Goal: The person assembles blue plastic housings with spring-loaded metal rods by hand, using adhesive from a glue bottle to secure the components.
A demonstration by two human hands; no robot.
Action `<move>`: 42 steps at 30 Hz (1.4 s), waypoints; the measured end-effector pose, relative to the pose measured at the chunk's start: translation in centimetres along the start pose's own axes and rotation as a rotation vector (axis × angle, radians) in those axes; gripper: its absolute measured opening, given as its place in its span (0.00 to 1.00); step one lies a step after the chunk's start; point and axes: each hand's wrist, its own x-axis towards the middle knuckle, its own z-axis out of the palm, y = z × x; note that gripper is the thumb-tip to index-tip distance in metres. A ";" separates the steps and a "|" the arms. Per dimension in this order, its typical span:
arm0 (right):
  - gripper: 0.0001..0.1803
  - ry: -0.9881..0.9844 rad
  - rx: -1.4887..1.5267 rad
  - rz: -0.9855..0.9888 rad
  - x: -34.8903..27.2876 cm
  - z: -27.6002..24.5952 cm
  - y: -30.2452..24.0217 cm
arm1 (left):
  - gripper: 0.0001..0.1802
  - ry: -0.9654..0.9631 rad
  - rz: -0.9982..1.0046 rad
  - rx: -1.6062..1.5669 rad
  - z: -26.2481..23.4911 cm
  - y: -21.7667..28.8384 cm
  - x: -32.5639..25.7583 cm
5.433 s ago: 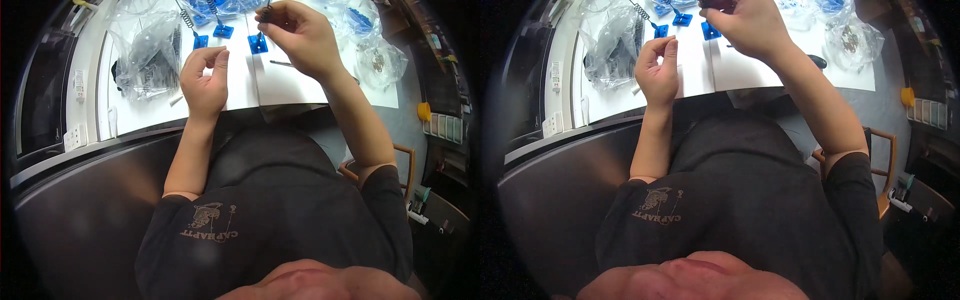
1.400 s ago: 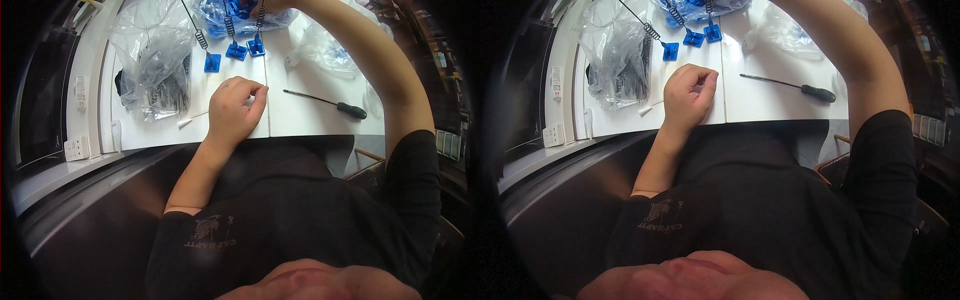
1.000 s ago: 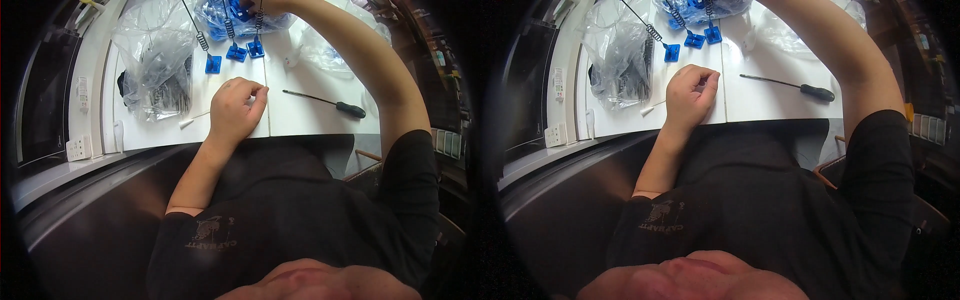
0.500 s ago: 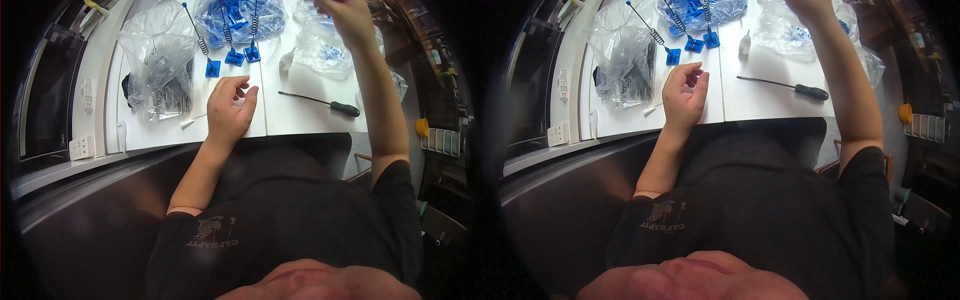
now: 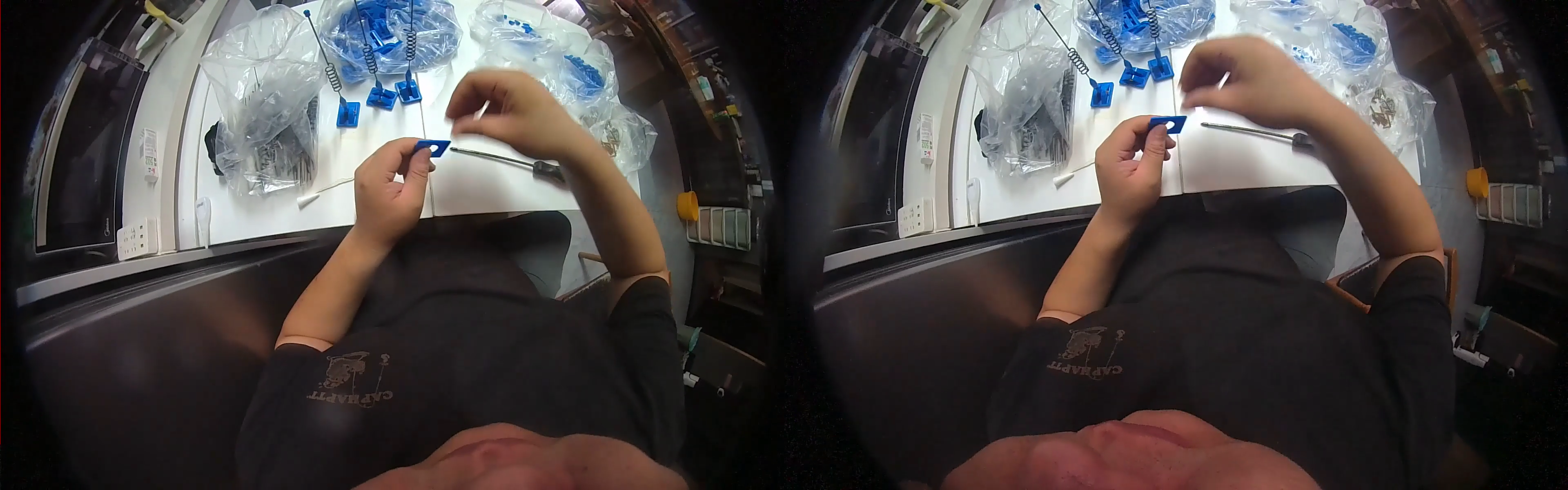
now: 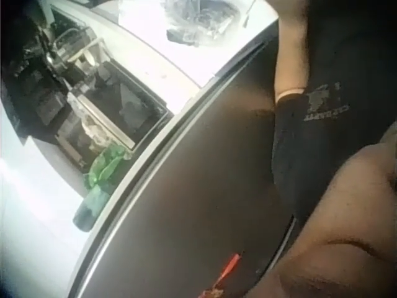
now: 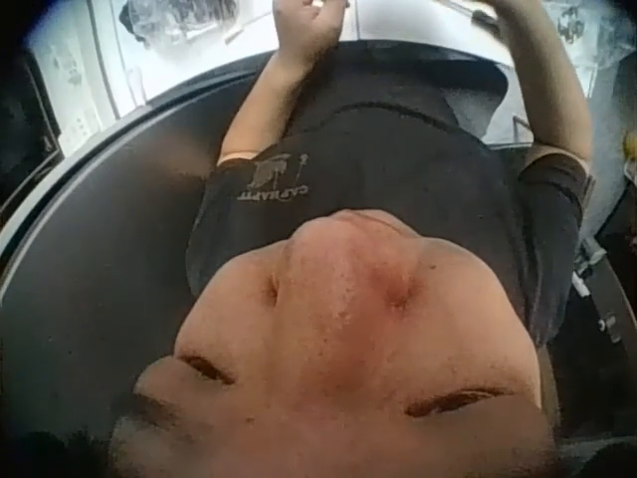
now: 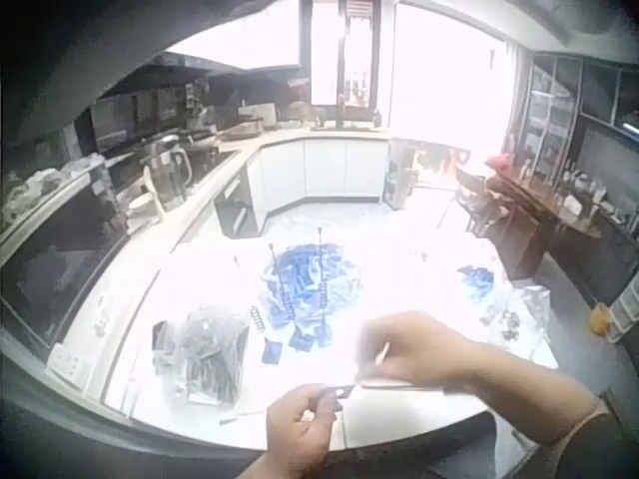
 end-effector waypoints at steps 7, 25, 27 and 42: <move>0.06 0.494 -0.170 0.027 9.4 -6.2 4.8 | 0.09 0.007 -0.038 0.113 -0.6 -0.8 0.0; 0.13 -0.292 -0.914 -0.111 20.3 -0.4 3.9 | 0.06 -0.074 0.060 0.268 -0.8 -0.6 0.7; 0.13 -0.191 -0.979 -0.235 20.5 -0.9 4.9 | 0.06 -0.106 0.070 0.285 -0.6 -0.5 0.9; 0.19 0.411 0.087 0.127 19.9 -5.5 6.0 | 0.06 -0.004 -0.008 0.271 -0.2 -0.3 0.4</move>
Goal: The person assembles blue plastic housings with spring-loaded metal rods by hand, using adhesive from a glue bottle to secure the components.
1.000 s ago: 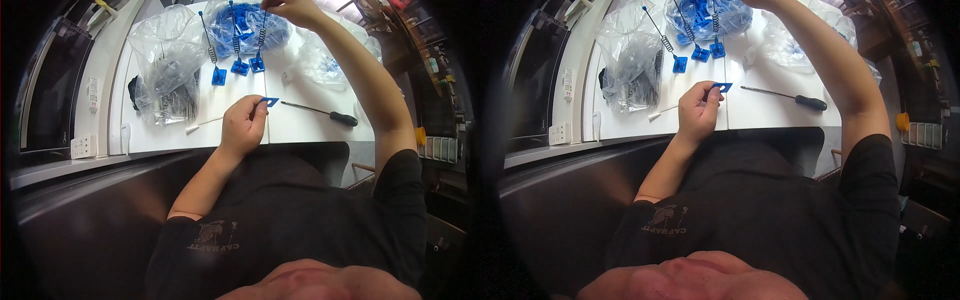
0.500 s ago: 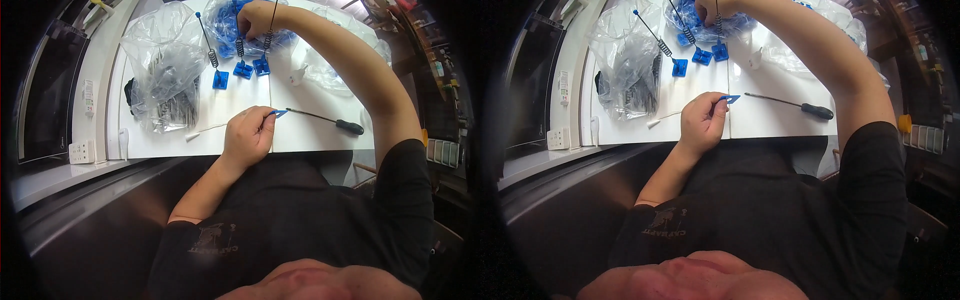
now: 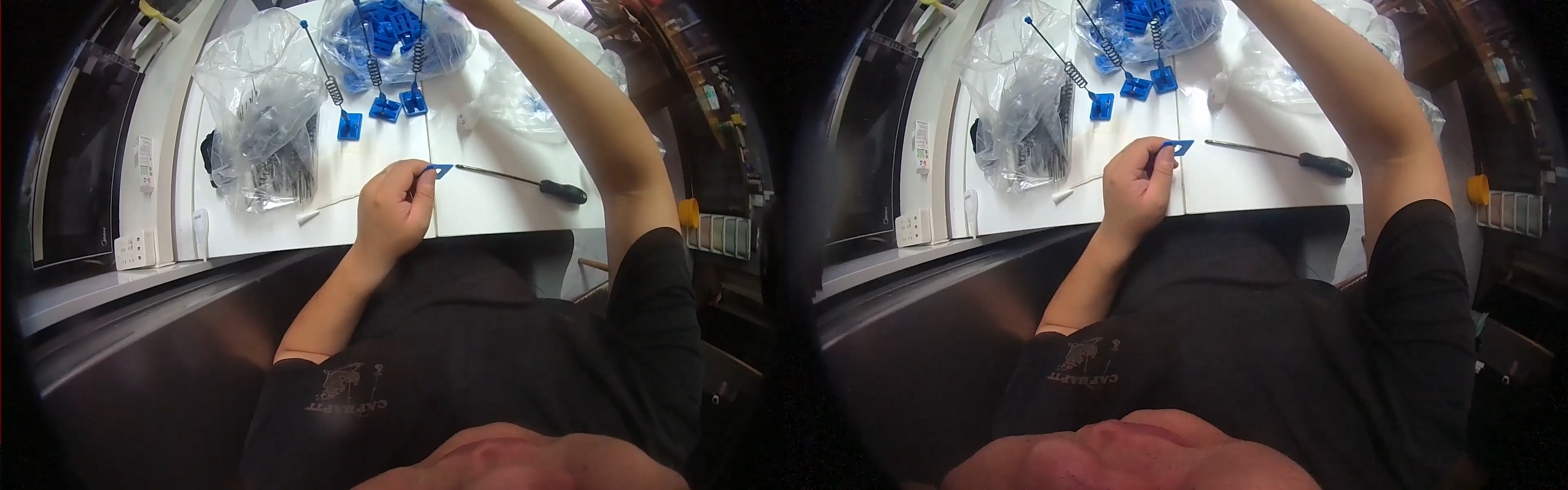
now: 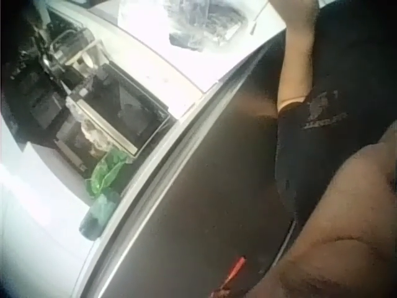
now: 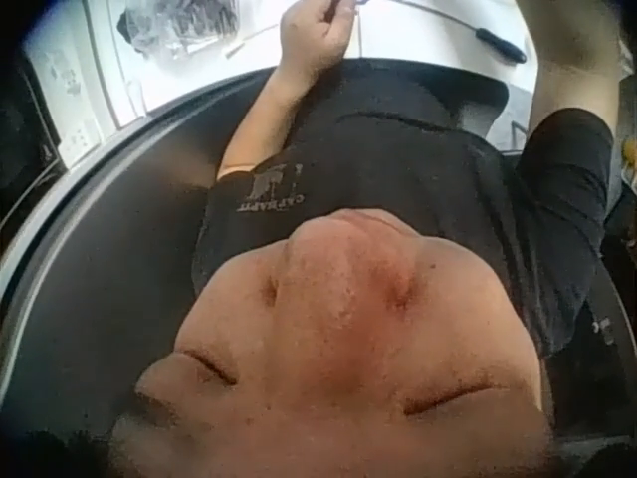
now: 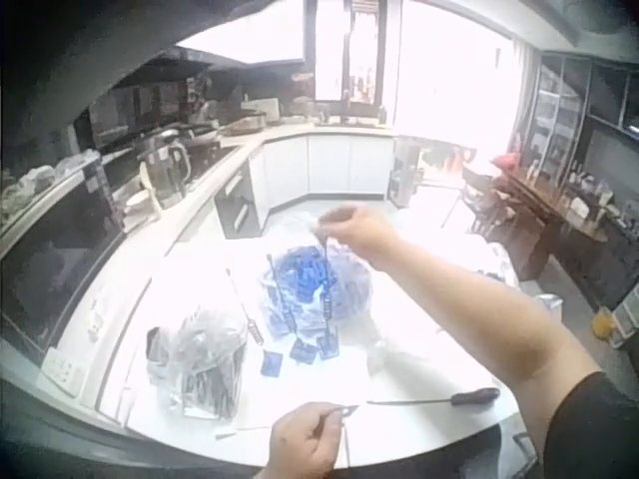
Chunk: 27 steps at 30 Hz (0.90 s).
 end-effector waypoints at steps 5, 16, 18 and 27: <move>0.14 0.368 0.798 0.042 -2.2 -5.5 0.8 | 0.09 -0.017 -0.022 -0.009 0.6 -0.2 0.5; 0.09 -0.069 -0.292 -0.287 -31.4 -0.4 -0.7 | 0.13 0.063 -0.229 -0.232 1.1 -0.4 0.0; 0.10 -0.096 -0.428 -0.326 -32.6 0.4 0.4 | 0.14 0.062 -0.234 -0.244 1.1 -0.2 0.1; 0.12 0.010 -0.585 -0.425 -32.5 0.7 2.1 | 0.16 0.022 -0.323 -0.371 0.4 2.7 -0.6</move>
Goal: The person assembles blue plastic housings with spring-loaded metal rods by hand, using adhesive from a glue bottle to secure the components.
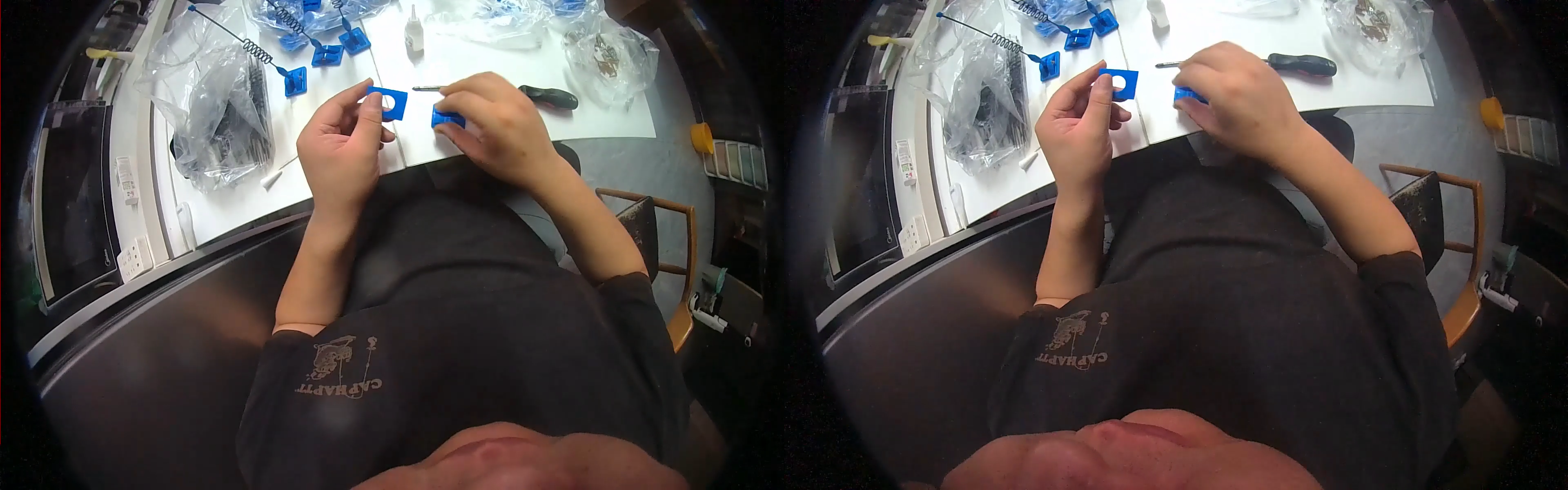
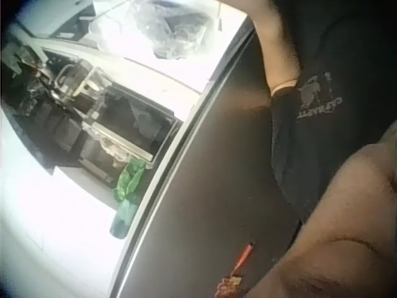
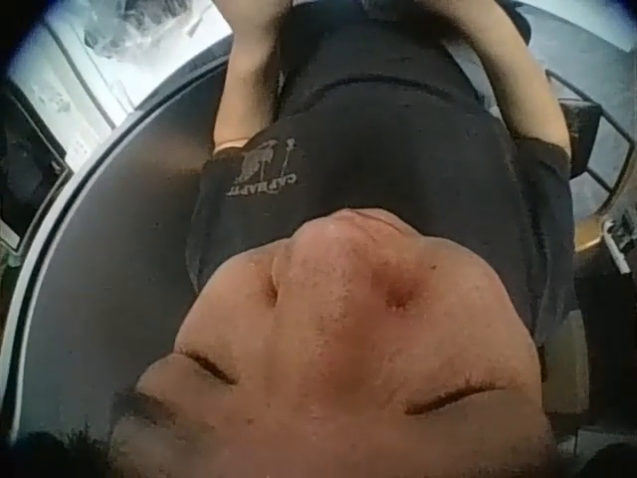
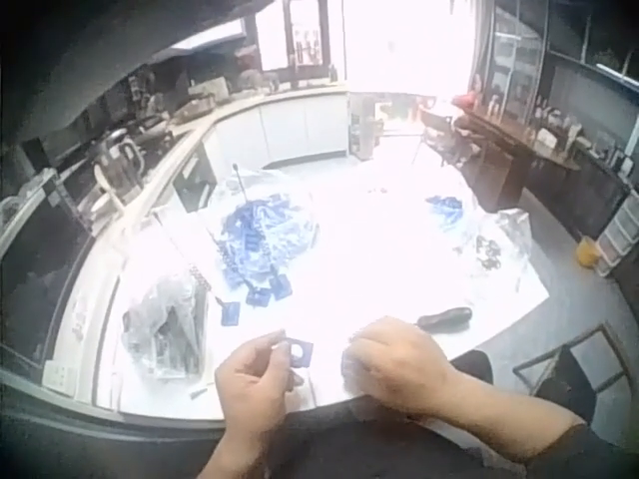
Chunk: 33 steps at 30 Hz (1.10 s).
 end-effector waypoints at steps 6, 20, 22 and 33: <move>0.10 0.219 1.078 0.615 0.1 0.0 -2.8 | 0.15 -0.098 -0.045 -0.029 1.4 1.8 -1.8; 0.09 0.281 1.743 0.909 -0.7 -0.4 -4.3 | 0.29 -0.460 -0.018 -0.606 1.2 -2.2 -0.8; 0.10 0.278 1.745 0.893 -0.5 0.0 -4.2 | 0.29 -0.462 -0.011 -0.671 1.0 -2.5 -0.8; 0.15 0.254 0.231 0.423 4.7 0.1 1.2 | 0.34 -0.339 -0.003 -0.706 -1.4 -3.2 0.5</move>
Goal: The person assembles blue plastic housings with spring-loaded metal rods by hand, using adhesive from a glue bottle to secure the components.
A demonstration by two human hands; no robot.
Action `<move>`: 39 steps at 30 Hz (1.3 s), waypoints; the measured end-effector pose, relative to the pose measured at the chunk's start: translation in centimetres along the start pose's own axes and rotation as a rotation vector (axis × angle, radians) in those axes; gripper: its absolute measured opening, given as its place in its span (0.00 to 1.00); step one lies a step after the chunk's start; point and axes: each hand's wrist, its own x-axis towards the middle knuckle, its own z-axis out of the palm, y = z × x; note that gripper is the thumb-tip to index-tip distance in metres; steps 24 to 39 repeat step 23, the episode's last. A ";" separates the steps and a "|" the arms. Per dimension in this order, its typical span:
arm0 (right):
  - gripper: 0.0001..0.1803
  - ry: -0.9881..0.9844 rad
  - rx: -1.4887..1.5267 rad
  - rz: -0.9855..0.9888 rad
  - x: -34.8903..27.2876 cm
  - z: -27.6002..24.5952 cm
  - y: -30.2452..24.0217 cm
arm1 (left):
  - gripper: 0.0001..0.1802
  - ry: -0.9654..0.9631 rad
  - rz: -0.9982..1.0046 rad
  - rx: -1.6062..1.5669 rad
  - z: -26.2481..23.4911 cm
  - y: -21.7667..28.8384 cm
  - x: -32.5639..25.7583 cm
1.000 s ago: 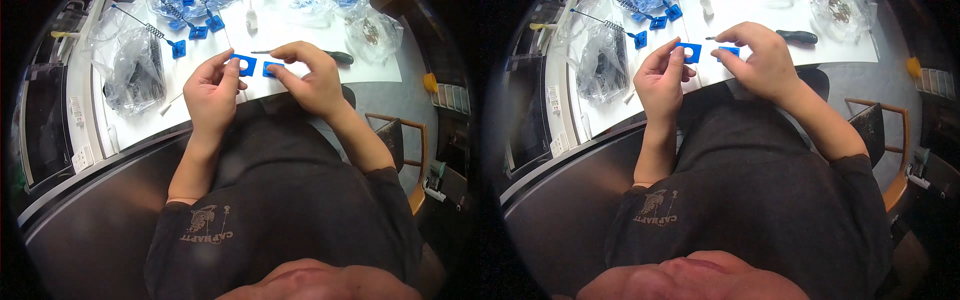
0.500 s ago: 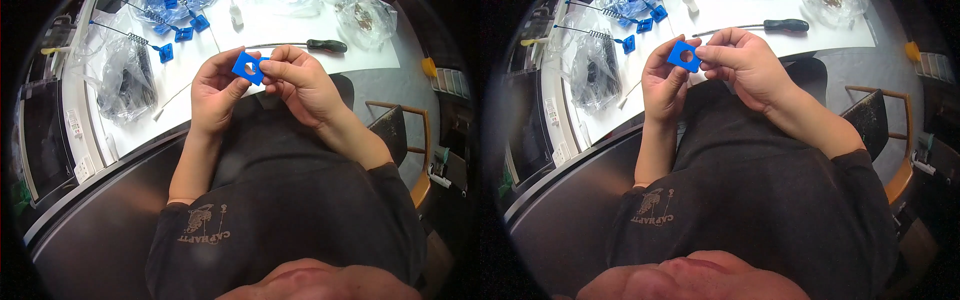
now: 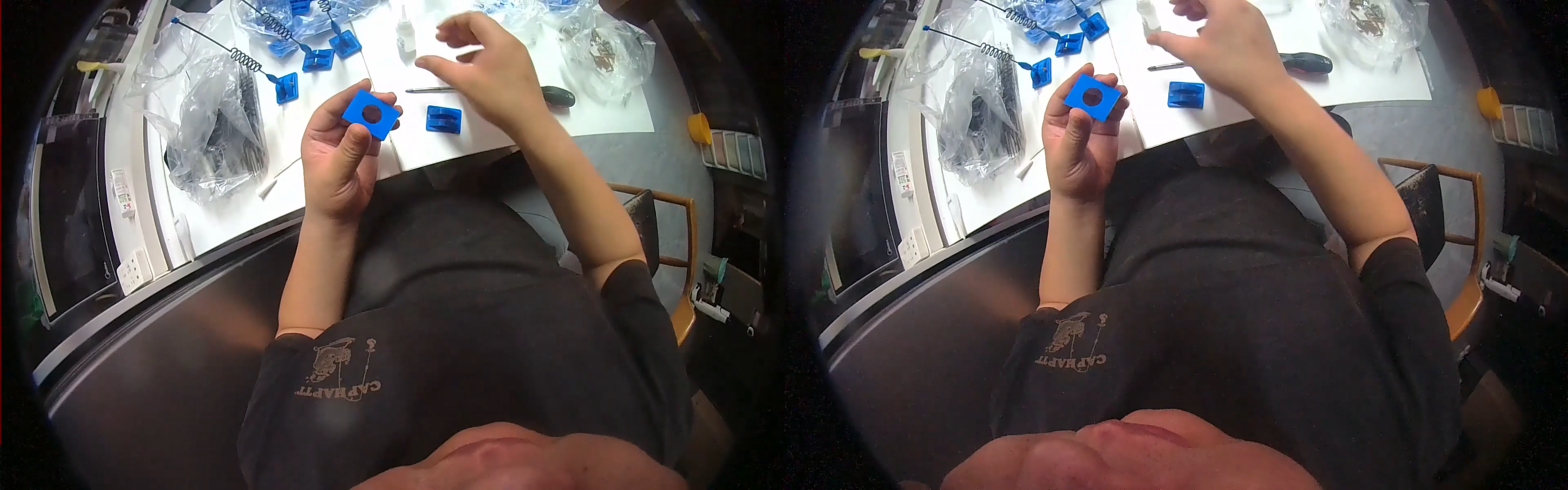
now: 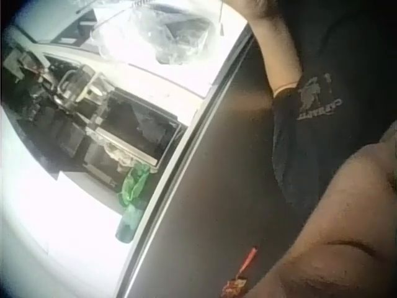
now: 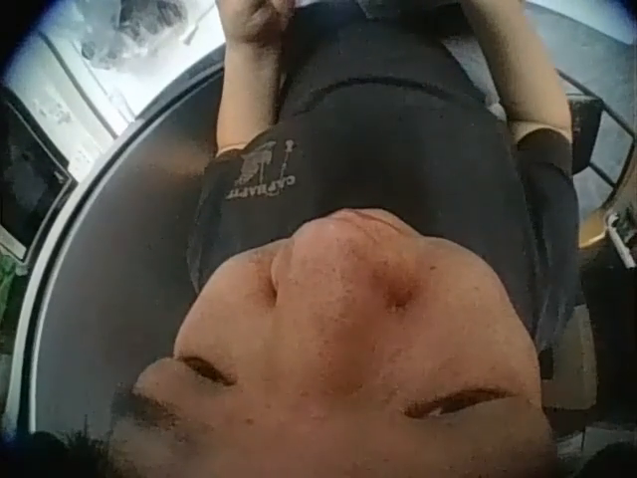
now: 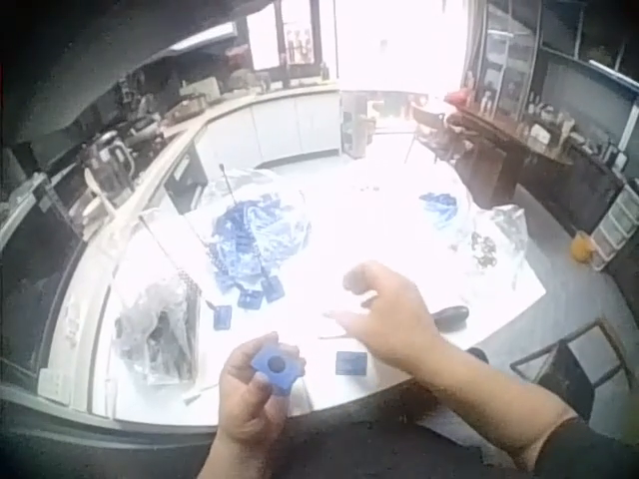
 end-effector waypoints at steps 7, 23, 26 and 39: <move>0.33 -0.158 -0.165 0.312 4.7 1.7 -1.6 | 0.34 0.004 -0.027 -0.057 0.0 0.2 -0.3; 0.17 -0.184 0.566 0.196 -4.4 -3.0 -0.8 | 0.35 -0.118 -0.192 -0.627 -0.3 -0.3 -0.7; 0.17 -0.184 0.566 0.196 -4.4 -3.0 -0.8 | 0.35 -0.118 -0.192 -0.627 -0.3 -0.3 -0.7; 0.17 -0.184 0.566 0.196 -4.4 -3.0 -0.8 | 0.35 -0.118 -0.192 -0.627 -0.3 -0.3 -0.7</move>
